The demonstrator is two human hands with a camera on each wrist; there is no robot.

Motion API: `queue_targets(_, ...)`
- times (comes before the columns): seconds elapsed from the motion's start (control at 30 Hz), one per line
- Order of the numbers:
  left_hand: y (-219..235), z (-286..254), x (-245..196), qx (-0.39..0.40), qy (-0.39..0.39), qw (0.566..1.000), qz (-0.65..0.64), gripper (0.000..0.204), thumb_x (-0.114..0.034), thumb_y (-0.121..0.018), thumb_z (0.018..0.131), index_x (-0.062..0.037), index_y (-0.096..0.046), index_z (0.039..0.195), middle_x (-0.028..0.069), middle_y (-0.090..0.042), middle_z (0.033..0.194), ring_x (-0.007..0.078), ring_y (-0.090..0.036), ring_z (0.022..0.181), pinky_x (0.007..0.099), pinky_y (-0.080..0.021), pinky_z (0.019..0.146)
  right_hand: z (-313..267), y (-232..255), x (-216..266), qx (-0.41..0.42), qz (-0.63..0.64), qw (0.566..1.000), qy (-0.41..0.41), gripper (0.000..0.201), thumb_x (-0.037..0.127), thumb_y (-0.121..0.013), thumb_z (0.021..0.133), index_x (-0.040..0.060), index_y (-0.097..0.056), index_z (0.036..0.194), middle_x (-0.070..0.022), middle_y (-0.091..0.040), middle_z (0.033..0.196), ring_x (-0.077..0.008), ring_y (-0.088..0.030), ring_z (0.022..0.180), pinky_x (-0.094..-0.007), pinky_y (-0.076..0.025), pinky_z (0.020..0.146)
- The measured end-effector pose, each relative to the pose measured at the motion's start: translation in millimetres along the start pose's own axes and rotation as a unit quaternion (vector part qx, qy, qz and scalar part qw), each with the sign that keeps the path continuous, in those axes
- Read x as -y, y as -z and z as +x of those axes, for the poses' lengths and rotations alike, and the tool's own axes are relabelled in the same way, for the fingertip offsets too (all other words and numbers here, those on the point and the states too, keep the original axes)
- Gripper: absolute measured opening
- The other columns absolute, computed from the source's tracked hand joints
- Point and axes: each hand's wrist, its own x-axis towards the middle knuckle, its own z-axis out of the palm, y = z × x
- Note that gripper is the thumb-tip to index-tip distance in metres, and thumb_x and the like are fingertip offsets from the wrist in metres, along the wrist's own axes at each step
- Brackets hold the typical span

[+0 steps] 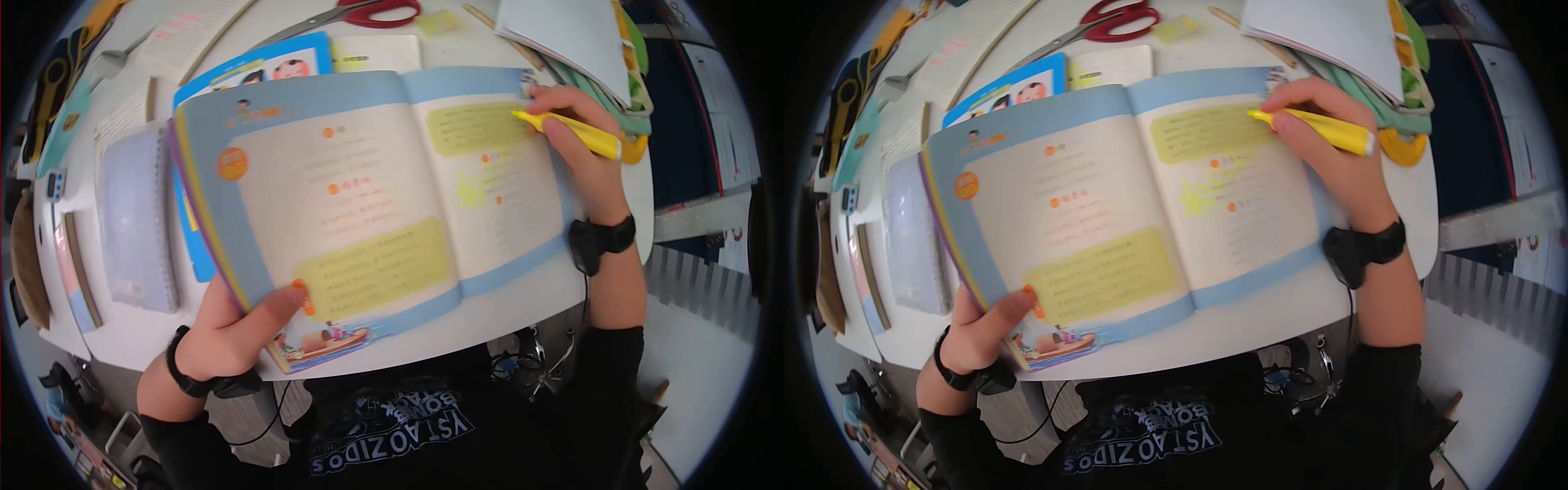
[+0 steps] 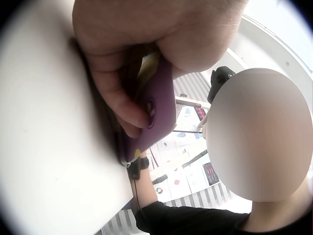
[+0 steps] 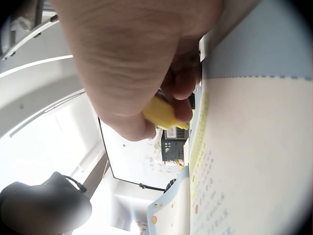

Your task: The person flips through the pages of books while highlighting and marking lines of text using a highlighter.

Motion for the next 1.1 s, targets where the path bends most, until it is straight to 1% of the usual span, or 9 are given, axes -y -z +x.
queue_targets(0.17, 1.0, 0.2, -2.5, -0.007, 0.019, 1.0, -0.008, 0.036, 0.0, -0.055, 0.104, 0.0046, -0.054, 0.14, 0.0095, -0.067, 0.128, 0.0158, -0.061, 0.118, 0.0321, -0.049, 0.099, 0.7, -2.8, -3.7, -0.045, 0.051, 0.998, -0.019, 0.012, 0.011, -0.069, 0.097, 0.0017, -0.069, 0.104, -0.0026, -0.069, 0.102, -0.0099, -0.063, 0.094, -0.024, -0.049, 0.085)
queue_targets(0.27, 4.7, 0.9, 1.0, 0.017, 0.004, 1.0, 0.002, 0.037, -0.003, -0.057, 0.105, 0.0042, -0.053, 0.142, 0.0107, -0.066, 0.134, 0.0157, -0.059, 0.122, 0.0325, -0.048, 0.101, 1.4, 5.7, -9.1, 0.01, 0.027, 1.0, -0.007, 0.011, 0.012, -0.069, 0.097, 0.0019, -0.069, 0.102, -0.0024, -0.068, 0.101, -0.0103, -0.062, 0.094, -0.0242, -0.048, 0.085)
queue_targets(0.37, 2.6, -0.1, 0.1, 0.012, 0.011, 1.0, 0.006, 0.038, -0.003, -0.057, 0.106, 0.0043, -0.052, 0.143, 0.0105, -0.066, 0.134, 0.0156, -0.059, 0.122, 0.0329, -0.048, 0.102, 0.6, 6.4, -8.8, 0.019, -0.004, 1.0, -0.006, 0.011, 0.013, -0.068, 0.097, 0.0022, -0.068, 0.101, -0.0024, -0.067, 0.1, -0.0102, -0.061, 0.092, -0.0245, -0.048, 0.084)
queue_targets(0.5, 2.4, 0.0, 3.5, 0.006, 0.006, 1.0, -0.007, 0.038, -0.003, -0.057, 0.106, 0.0042, -0.052, 0.143, 0.0104, -0.066, 0.135, 0.016, -0.059, 0.123, 0.0333, -0.048, 0.103, -1.5, 0.1, -3.8, -0.009, -0.006, 1.0, 0.006, 0.012, 0.013, -0.069, 0.097, 0.002, -0.068, 0.101, -0.0023, -0.067, 0.1, -0.01, -0.06, 0.09, -0.025, -0.049, 0.082)
queue_targets(0.6, 5.6, 0.2, 2.6, 0.025, -0.012, 1.0, 0.001, 0.039, -0.002, -0.057, 0.106, 0.0039, -0.052, 0.143, 0.0107, -0.066, 0.136, 0.0163, -0.059, 0.123, 0.0334, -0.048, 0.103, 1.2, 1.3, -7.9, 0.0, -0.004, 1.0, 0.025, 0.011, 0.012, -0.069, 0.097, 0.0022, -0.068, 0.101, -0.0021, -0.067, 0.099, -0.0097, -0.06, 0.088, -0.0243, -0.048, 0.08)
queue_targets(0.7, 3.2, 1.2, 0.8, 0.025, 0.006, 1.0, 0.011, 0.039, -0.002, -0.056, 0.105, 0.0033, -0.052, 0.144, 0.0107, -0.065, 0.137, 0.0166, -0.059, 0.124, 0.0337, -0.048, 0.104, 1.9, 5.7, -9.9, 0.015, -0.017, 0.999, 0.035, 0.011, 0.012, -0.07, 0.097, 0.0029, -0.069, 0.102, -0.0011, -0.067, 0.096, -0.009, -0.059, 0.088, -0.0231, -0.047, 0.078)
queue_targets(0.8, 0.8, -1.3, 5.7, -0.021, 0.012, 0.999, -0.032, 0.039, -0.001, -0.057, 0.104, 0.0021, -0.054, 0.143, 0.0095, -0.066, 0.135, 0.016, -0.06, 0.123, 0.034, -0.048, 0.104, 2.4, 1.5, -10.1, 0.0, -0.016, 0.999, 0.042, 0.014, 0.016, -0.074, 0.096, 0.0036, -0.071, 0.102, 0.0007, -0.067, 0.093, -0.0076, -0.057, 0.084, -0.0222, -0.046, 0.074)
queue_targets(1.0, 2.4, -2.7, 4.0, -0.025, 0.038, 0.999, -0.028, 0.038, -0.004, -0.059, 0.104, 0.0007, -0.055, 0.141, 0.0086, -0.068, 0.132, 0.0153, -0.061, 0.12, 0.0337, -0.048, 0.102, 2.4, 5.4, -12.4, 0.037, -0.026, 0.998, 0.042, 0.016, 0.018, -0.076, 0.094, 0.0038, -0.071, 0.101, 0.0007, -0.067, 0.09, -0.0075, -0.058, 0.083, -0.0224, -0.046, 0.072)
queue_targets(1.1, 2.9, -3.2, 4.8, -0.028, 0.035, 0.999, -0.025, 0.036, -0.005, -0.06, 0.104, 0.0007, -0.056, 0.139, 0.0081, -0.068, 0.129, 0.0148, -0.061, 0.119, 0.0337, -0.048, 0.102, 2.3, 3.5, -12.1, 0.023, -0.037, 0.998, 0.04, 0.015, 0.017, -0.075, 0.094, 0.0042, -0.071, 0.1, 0.0004, -0.068, 0.091, -0.0076, -0.059, 0.084, -0.0224, -0.047, 0.073)
